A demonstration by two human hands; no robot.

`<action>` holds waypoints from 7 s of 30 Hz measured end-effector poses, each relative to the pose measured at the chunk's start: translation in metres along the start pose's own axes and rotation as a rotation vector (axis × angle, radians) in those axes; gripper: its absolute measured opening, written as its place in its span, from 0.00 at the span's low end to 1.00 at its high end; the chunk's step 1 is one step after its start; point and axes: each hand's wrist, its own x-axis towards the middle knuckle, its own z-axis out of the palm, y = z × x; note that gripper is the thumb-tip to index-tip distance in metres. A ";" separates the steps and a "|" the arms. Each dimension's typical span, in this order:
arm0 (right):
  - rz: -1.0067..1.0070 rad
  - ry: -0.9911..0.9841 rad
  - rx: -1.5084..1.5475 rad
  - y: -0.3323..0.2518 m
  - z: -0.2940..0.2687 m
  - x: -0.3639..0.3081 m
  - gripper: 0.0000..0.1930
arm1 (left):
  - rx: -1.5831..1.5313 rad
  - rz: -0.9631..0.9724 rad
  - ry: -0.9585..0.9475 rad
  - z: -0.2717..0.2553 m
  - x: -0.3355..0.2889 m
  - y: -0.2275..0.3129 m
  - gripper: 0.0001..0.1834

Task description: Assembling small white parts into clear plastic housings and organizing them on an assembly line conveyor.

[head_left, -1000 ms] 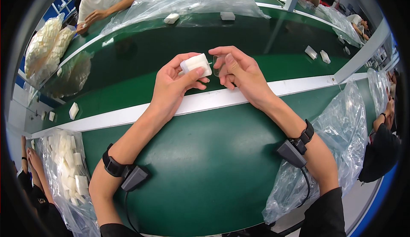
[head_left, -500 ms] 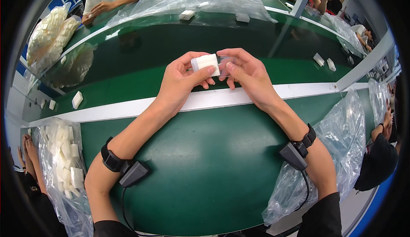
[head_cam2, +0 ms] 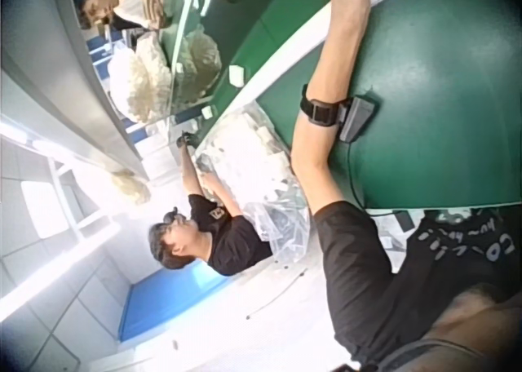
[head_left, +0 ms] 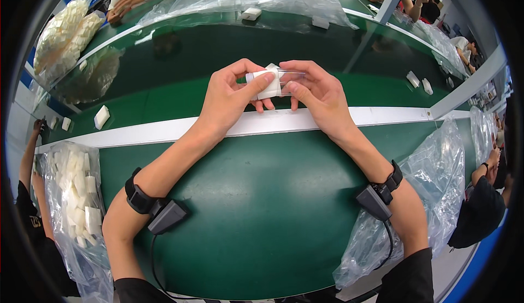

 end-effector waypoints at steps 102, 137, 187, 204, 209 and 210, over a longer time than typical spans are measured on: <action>-0.349 0.079 -0.314 -0.006 0.013 -0.005 0.26 | 0.063 0.189 -0.108 -0.004 -0.008 0.013 0.27; -0.214 0.028 -0.315 -0.006 0.007 -0.008 0.11 | 0.098 -0.031 -0.125 -0.012 -0.004 0.014 0.11; 0.084 -0.041 0.094 -0.011 0.009 -0.007 0.26 | 0.288 0.000 -0.393 -0.017 -0.009 0.032 0.32; -0.467 0.005 -0.423 -0.031 0.015 -0.007 0.28 | 0.139 0.133 -0.312 -0.019 -0.012 0.044 0.32; -0.583 0.080 -0.401 -0.035 0.014 -0.005 0.32 | 0.108 0.197 -0.305 -0.015 -0.009 0.048 0.37; -0.587 0.077 -0.402 -0.036 0.014 -0.004 0.32 | 0.116 0.184 -0.310 -0.016 -0.010 0.048 0.37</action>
